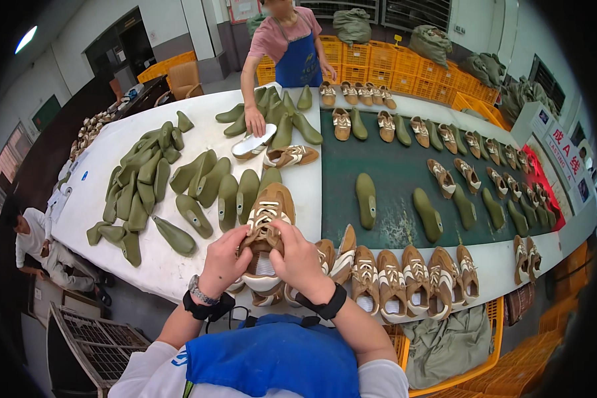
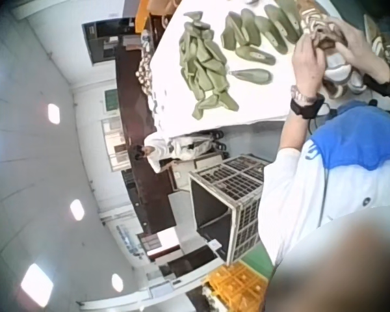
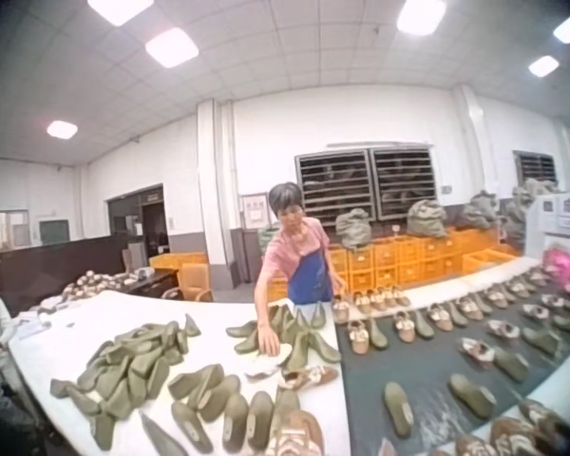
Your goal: The person inserts green shoe lasts into brown canvas shoes, ties the laces, and places the finished shoes on the table. They retrieve shoes from a sack, insert insoles, and continue assembling multiple pairs while a coworker arranges lasts nearby.
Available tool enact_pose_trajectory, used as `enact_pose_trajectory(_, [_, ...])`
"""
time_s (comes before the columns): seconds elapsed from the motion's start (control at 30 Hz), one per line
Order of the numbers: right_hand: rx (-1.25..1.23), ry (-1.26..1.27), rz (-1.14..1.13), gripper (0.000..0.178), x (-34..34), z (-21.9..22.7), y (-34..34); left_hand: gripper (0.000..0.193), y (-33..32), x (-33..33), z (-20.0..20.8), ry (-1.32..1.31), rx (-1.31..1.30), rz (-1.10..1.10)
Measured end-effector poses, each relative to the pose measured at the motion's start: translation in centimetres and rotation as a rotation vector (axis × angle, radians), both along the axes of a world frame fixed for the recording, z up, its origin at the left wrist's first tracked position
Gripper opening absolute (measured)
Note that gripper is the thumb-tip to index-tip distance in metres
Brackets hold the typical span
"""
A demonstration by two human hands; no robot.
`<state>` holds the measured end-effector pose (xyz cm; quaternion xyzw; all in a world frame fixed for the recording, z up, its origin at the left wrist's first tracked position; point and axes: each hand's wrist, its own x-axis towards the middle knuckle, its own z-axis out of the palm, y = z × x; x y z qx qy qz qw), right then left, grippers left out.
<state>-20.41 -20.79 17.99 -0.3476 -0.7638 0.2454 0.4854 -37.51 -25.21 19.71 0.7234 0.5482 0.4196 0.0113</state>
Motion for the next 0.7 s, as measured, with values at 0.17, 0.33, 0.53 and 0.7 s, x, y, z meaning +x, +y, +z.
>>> enact_pose_trajectory(0.17, [0.084,-0.133,0.011,0.038,0.3,0.1,-0.2,0.029,0.1,0.6,-0.5,-0.088,0.024,0.046])
enact_pose_trajectory(0.33, [0.112,-0.2,0.062,0.03,0.7,-0.4,0.0,0.03,-0.1,1.0,-0.6,-0.126,0.039,0.035])
enact_pose_trajectory(0.53, [0.041,-0.175,0.343,0.021,1.8,-1.1,0.3,0.032,1.1,0.6,-0.2,-0.668,-0.264,-0.011])
enact_pose_trajectory(0.7, [0.033,0.029,0.078,0.022,1.8,-1.3,0.4,0.022,2.2,2.1,0.1,0.075,0.011,-0.185])
